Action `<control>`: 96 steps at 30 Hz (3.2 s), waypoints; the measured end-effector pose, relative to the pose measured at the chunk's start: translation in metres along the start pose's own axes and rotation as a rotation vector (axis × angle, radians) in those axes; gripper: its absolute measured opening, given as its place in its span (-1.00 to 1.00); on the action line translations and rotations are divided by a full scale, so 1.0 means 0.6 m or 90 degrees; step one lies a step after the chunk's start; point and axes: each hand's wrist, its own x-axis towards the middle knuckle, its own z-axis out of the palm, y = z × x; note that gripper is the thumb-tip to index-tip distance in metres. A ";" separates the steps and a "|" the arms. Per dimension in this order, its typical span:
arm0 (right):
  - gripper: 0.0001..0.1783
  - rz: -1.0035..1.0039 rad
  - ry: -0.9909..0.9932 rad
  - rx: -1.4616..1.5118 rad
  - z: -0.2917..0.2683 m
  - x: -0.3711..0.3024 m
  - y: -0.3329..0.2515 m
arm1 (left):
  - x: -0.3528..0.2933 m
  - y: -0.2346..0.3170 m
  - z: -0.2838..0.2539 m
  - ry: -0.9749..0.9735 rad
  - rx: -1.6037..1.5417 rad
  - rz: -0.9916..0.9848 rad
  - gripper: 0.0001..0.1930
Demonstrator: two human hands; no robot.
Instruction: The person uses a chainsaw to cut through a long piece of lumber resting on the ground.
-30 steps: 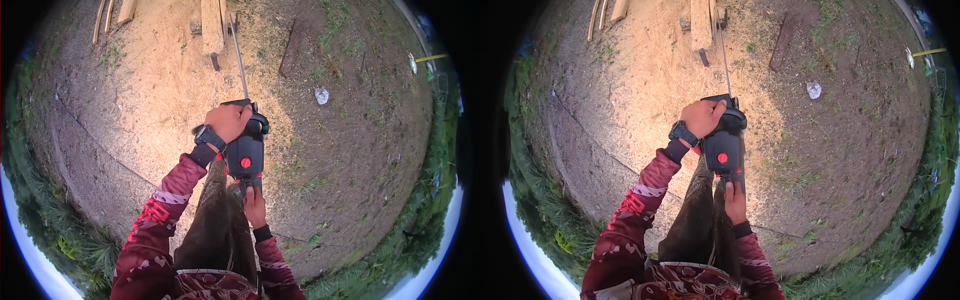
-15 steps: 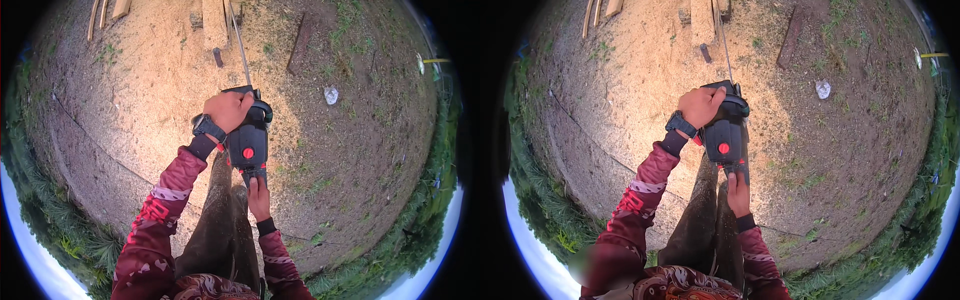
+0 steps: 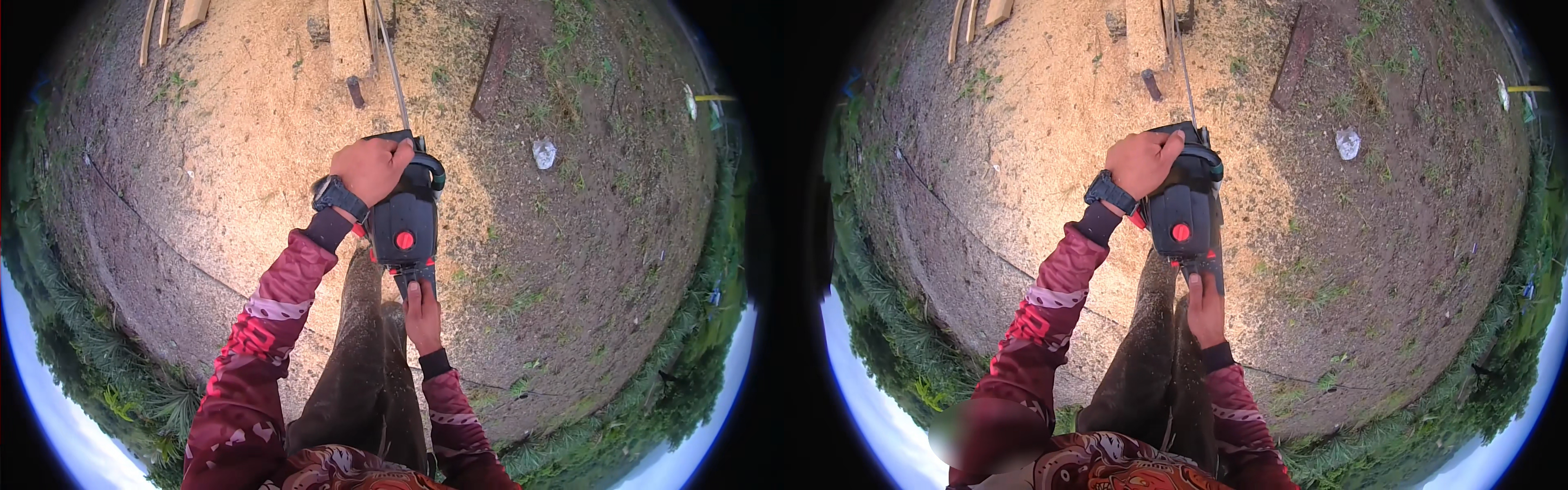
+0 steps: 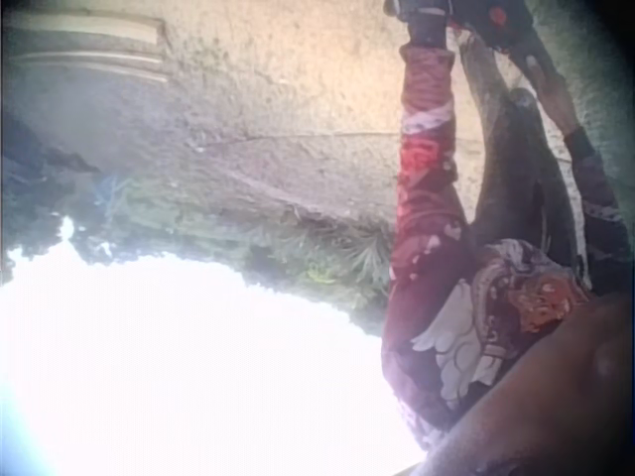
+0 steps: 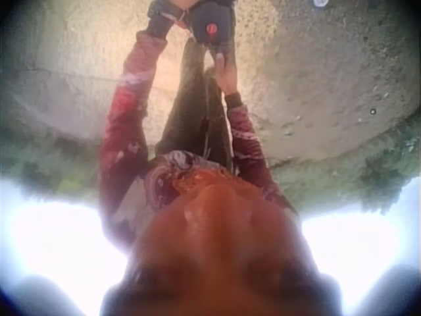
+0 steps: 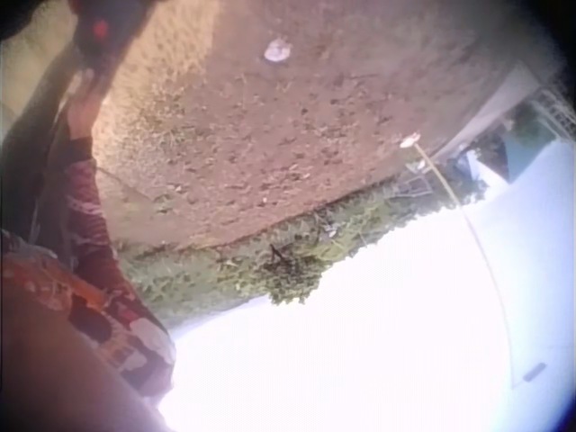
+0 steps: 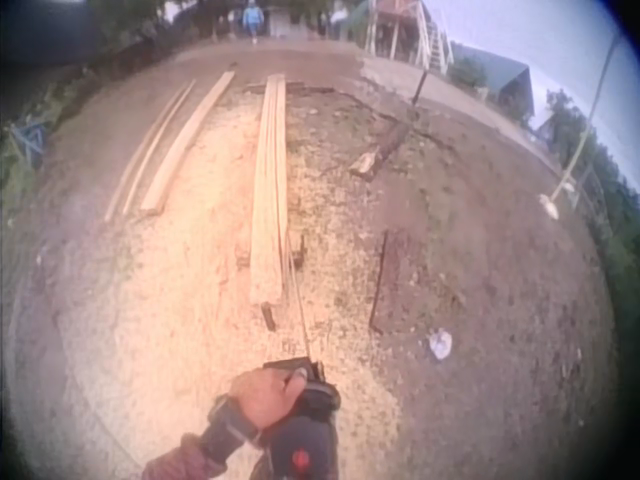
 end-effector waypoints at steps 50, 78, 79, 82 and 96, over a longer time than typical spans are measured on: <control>-0.52 -0.053 -0.007 0.018 0.031 0.084 0.006 | 0.071 -0.035 0.006 -0.020 0.007 0.000 -0.45; -0.53 -0.010 -0.041 0.074 0.046 0.133 0.004 | 0.112 -0.054 0.024 -0.023 0.007 0.001 -0.43; -0.54 -0.018 -0.034 0.072 0.047 0.134 0.006 | 0.112 -0.054 0.026 -0.012 0.004 0.005 -0.43; -0.54 -0.025 -0.032 0.086 0.052 0.136 0.007 | 0.117 -0.058 0.023 -0.018 0.011 0.009 -0.43; -0.52 -0.001 -0.054 0.074 0.057 0.161 -0.044 | 0.157 -0.066 0.002 -0.047 0.014 0.018 -0.42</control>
